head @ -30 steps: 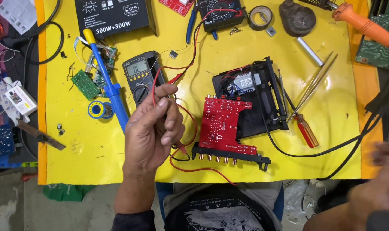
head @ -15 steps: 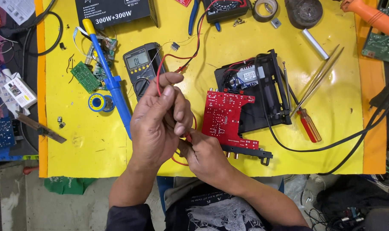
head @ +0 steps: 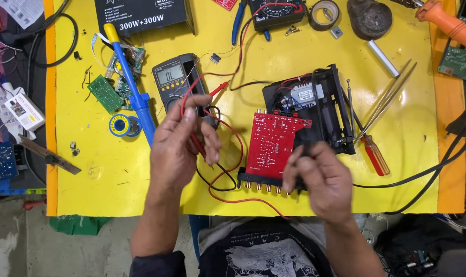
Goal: The person uses a multimeter to test a red circuit board, touching the probes to various points on the board. They also handle a black electronic device and a power supply unit on the cluttered yellow workbench.
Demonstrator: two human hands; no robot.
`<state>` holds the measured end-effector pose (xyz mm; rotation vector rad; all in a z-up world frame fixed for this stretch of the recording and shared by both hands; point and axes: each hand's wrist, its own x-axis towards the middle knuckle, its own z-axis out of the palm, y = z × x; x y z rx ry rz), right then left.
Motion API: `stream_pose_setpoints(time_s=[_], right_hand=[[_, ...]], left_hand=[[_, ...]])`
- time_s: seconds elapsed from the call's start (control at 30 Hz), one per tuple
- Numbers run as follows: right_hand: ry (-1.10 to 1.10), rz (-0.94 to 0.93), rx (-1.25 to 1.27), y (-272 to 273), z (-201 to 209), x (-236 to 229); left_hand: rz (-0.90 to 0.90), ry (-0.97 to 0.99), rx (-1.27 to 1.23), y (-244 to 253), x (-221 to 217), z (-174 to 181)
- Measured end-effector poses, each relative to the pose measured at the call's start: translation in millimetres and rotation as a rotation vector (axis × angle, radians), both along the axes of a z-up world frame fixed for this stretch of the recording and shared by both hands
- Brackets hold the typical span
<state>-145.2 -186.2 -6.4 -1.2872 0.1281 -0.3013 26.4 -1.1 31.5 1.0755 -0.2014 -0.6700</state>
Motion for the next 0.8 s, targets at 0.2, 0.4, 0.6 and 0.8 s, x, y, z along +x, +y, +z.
stream_pose_setpoints(time_s=[0.2,0.4,0.6,0.8], right_hand=[[0.296,-0.032,-0.163,-1.1,-21.1,-10.1],[0.196,-0.063,-0.413,13.9,-20.9,-7.0],[0.153,-0.127,-0.552,-8.6,-17.5,-6.7],[0.195,-0.151,-0.599,-29.6,-6.2,-4.7]], left_hand=[[0.265,0.072,-0.325,-37.0,-57.4,-54.2],[0.339,0.119,-0.449,-57.8,-82.6,-54.7],[0.107,-0.347,0.083,-47.6,-81.2,-46.3],[0.182,-0.533,0.17,-37.0,-75.5,-58.0]])
